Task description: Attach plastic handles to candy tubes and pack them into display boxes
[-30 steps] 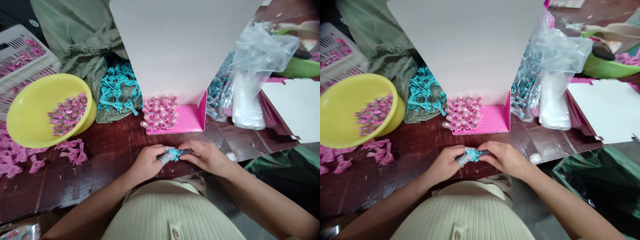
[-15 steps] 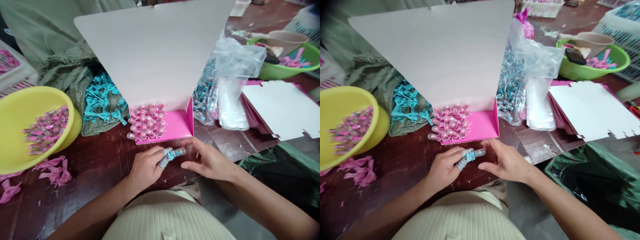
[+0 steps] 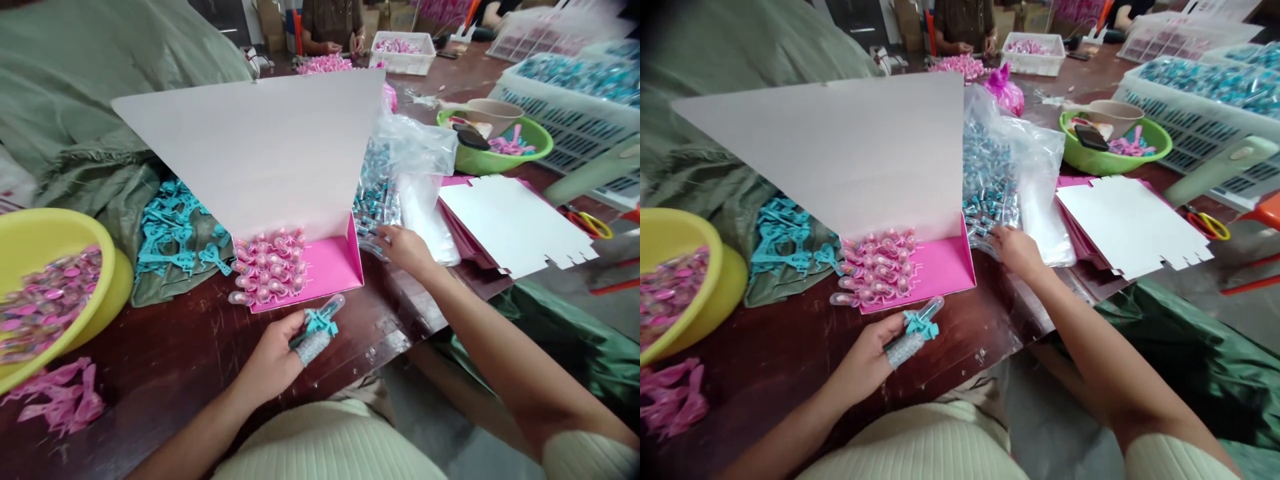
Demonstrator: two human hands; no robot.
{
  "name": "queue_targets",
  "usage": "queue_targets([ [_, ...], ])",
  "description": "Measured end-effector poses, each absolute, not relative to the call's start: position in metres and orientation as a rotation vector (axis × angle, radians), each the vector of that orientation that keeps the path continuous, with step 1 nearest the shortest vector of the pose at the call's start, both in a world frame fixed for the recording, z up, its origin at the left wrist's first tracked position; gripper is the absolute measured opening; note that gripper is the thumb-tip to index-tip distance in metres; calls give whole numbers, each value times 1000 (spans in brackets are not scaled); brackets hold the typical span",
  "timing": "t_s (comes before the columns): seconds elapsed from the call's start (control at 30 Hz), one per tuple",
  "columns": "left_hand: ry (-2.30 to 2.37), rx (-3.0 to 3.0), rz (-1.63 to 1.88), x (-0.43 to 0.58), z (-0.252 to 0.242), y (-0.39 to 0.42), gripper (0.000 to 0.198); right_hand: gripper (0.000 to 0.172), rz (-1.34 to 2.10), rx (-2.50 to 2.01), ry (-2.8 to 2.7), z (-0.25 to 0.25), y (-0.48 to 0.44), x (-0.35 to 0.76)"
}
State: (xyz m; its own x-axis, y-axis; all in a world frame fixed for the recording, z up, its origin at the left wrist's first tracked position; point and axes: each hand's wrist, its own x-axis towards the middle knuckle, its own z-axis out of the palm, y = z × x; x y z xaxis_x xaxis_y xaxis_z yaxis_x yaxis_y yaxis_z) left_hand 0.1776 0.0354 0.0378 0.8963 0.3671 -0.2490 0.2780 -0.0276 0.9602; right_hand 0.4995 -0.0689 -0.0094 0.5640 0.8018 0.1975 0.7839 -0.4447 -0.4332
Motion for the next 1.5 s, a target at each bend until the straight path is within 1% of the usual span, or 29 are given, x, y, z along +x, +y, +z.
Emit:
queue_targets([
  [0.1,535,1442,125,184,31,28,31,25,116,-2299,-1353,-21,-63,506],
  [0.17,573,1379,166,185,28,26,32,31,66,-2259,-1344,-12,-71,494],
  [0.23,618,1342,185,183,29,27,33,35,91,-2114,-1322,7,-86,473],
  [0.27,642,1330,187,182,30,27,33,35,168,-1998,-1325,18,-95,460],
  [0.37,684,1298,176,181,36,28,36,29,538,-1651,-1405,43,-115,415],
  [0.43,667,1294,172,182,39,27,36,28,668,-1548,-1452,50,-119,389],
  [0.57,619,1422,223,182,42,25,33,28,648,-1508,-1464,48,-118,364],
  [0.73,612,1871,306,175,48,26,18,20,646,-1559,-1554,45,-116,362],
  [0.8,529,2003,304,173,46,27,16,16,684,-1554,-1605,45,-115,363],
  [0.87,468,2060,316,170,40,26,17,20,806,-1549,-1575,42,-114,362],
  [0.97,449,2125,375,167,30,24,18,31,1067,-1573,-1347,33,-116,357],
  [1.03,483,2144,397,166,27,23,19,36,1187,-1567,-1157,30,-120,353],
  [1.1,535,2074,368,166,27,23,18,33,1231,-1521,-1049,31,-123,353],
  [1.13,558,2011,342,167,29,24,19,31,1215,-1503,-1050,34,-124,354],
  [1.2,581,1884,289,170,35,27,22,39,1099,-1506,-1144,42,-124,357],
  [1.23,583,1842,277,171,38,28,23,40,1023,-1522,-1208,46,-123,359],
  [1.3,572,1835,287,174,43,31,23,27,944,-1542,-1292,51,-120,362],
  [1.33,556,1864,304,174,44,32,22,22,965,-1538,-1294,51,-118,363],
  [1.5,459,1995,375,170,46,35,19,25,1186,-1459,-1166,43,-117,358],
])
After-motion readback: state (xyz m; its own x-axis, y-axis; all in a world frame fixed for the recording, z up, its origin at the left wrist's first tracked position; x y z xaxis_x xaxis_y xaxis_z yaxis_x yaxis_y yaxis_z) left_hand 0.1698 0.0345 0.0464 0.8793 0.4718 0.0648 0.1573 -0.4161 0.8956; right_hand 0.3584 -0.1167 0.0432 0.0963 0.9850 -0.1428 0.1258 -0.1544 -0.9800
